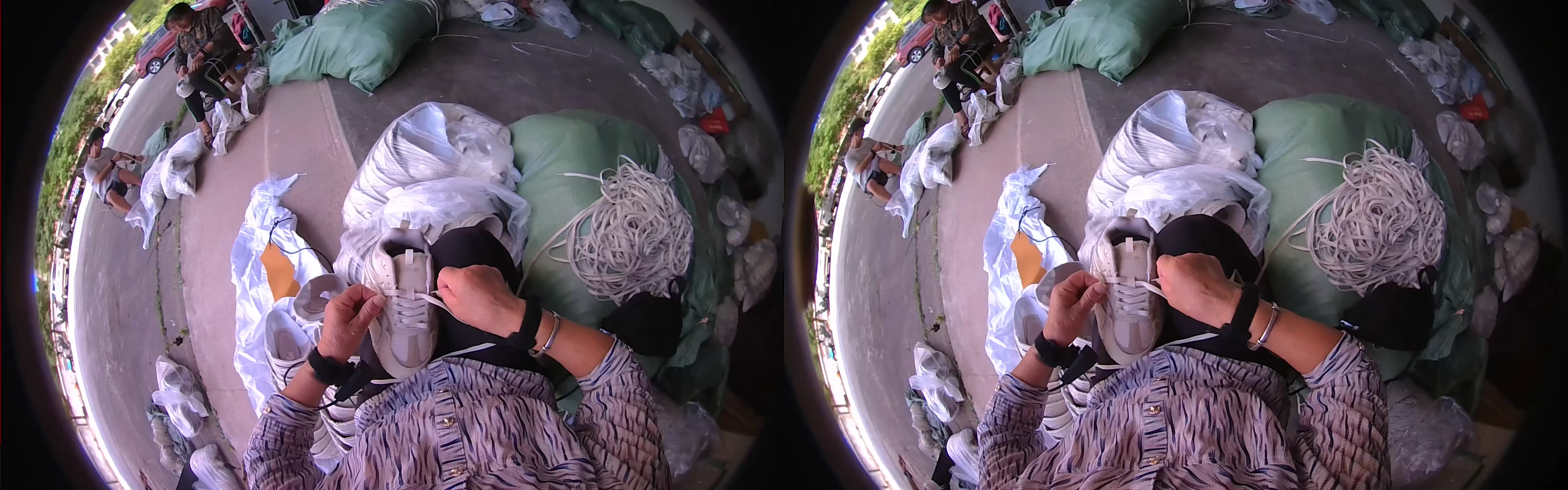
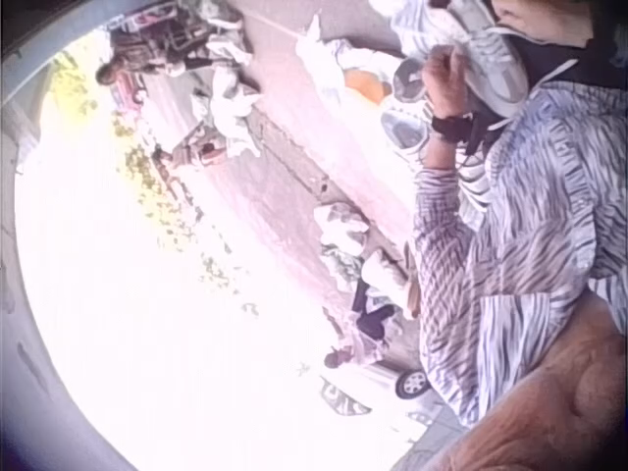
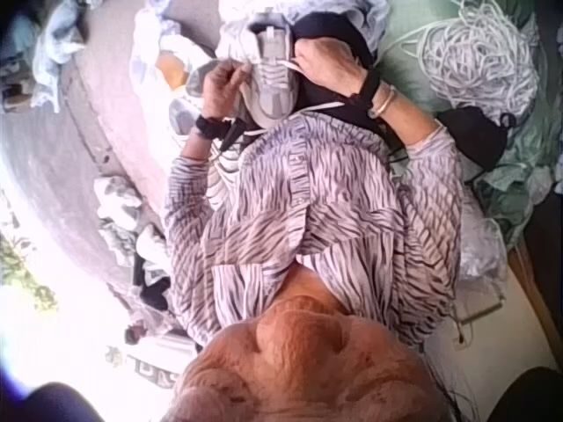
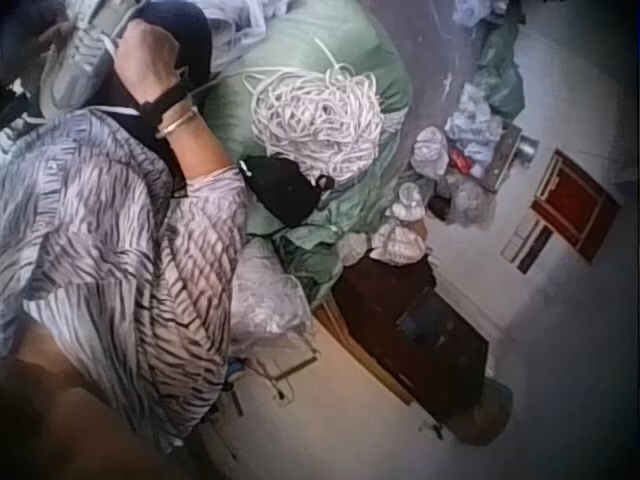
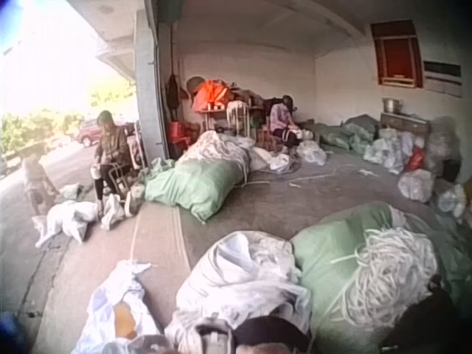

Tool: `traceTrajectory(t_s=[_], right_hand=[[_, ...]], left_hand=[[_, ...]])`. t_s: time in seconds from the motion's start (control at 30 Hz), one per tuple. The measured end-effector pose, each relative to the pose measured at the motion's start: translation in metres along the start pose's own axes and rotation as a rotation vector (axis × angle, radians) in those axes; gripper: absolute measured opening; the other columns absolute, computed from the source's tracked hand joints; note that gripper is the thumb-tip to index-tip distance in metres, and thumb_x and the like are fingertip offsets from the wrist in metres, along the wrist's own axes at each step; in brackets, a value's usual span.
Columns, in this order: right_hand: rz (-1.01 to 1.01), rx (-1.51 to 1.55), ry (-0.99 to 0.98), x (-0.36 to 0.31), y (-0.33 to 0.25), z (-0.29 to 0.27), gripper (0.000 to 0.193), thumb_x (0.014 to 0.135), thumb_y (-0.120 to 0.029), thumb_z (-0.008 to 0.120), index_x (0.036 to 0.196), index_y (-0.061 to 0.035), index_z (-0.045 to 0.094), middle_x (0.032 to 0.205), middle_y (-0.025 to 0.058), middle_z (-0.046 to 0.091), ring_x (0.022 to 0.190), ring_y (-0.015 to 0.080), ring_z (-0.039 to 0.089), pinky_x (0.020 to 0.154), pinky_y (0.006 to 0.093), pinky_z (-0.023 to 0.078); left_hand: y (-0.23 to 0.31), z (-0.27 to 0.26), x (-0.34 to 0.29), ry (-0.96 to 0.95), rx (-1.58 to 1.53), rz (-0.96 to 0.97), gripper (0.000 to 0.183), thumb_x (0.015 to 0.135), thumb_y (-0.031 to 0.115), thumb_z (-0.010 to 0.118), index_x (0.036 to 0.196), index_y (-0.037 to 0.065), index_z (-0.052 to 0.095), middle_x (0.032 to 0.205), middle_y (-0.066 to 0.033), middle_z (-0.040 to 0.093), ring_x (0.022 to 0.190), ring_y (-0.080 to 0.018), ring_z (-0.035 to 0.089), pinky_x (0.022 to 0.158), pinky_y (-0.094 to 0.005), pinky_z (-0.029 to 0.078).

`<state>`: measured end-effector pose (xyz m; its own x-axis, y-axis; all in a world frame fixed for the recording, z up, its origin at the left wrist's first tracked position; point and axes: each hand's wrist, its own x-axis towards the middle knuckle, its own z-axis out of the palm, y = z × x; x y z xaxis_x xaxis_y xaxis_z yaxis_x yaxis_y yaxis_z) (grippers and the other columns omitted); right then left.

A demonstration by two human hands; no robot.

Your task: Lacing a pair of white sneakers while sitting among storage bags.

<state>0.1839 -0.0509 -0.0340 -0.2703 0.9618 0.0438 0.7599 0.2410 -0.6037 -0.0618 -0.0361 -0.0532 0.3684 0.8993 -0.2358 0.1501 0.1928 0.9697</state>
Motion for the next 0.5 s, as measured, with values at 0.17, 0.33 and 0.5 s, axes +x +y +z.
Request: traceTrajectory(t_s=[0.17, 0.33, 0.5], right_hand=[[-0.004, -0.005, 0.038, 0.002, 0.002, -0.001, 0.009, 0.08, -0.012, 0.056, 0.075, -0.0053, 0.061, 0.064, 0.0161, 0.06, 0.063, 0.0343, 0.062, 0.055, 0.0432, 0.047], [-0.063, -0.021, 0.004, 0.003, -0.005, 0.003, 0.01, 0.08, -0.012, 0.058, 0.073, -0.0045, 0.058, 0.063, 0.016, 0.059, 0.063, 0.0331, 0.062, 0.055, 0.0418, 0.047], [-0.259, -0.113, 0.036, -0.001, -0.006, -0.005, 0.005, 0.076, -0.008, 0.061, 0.075, -0.0054, 0.056, 0.072, 0.0095, 0.05, 0.066, 0.028, 0.057, 0.055, 0.0389, 0.046]], left_hand=[[0.01, 0.002, 0.0, 0.066, 0.482, 0.284, 0.016, 0.086, 0.015, 0.065, 0.079, 0.001, 0.059, 0.071, -0.0047, 0.059, 0.064, -0.0137, 0.053, 0.058, -0.0252, 0.041], [-0.005, 0.008, 0.011, 0.3, 0.227, 0.347, 0.015, 0.087, 0.014, 0.061, 0.084, 0.001, 0.056, 0.071, -0.0099, 0.057, 0.068, -0.0231, 0.057, 0.064, -0.0315, 0.046], [0.008, 0.001, 0.003, 0.056, 0.549, 0.264, 0.013, 0.09, 0.014, 0.056, 0.094, 0.002, 0.055, 0.073, -0.0104, 0.057, 0.068, -0.0206, 0.056, 0.065, -0.03, 0.046]])
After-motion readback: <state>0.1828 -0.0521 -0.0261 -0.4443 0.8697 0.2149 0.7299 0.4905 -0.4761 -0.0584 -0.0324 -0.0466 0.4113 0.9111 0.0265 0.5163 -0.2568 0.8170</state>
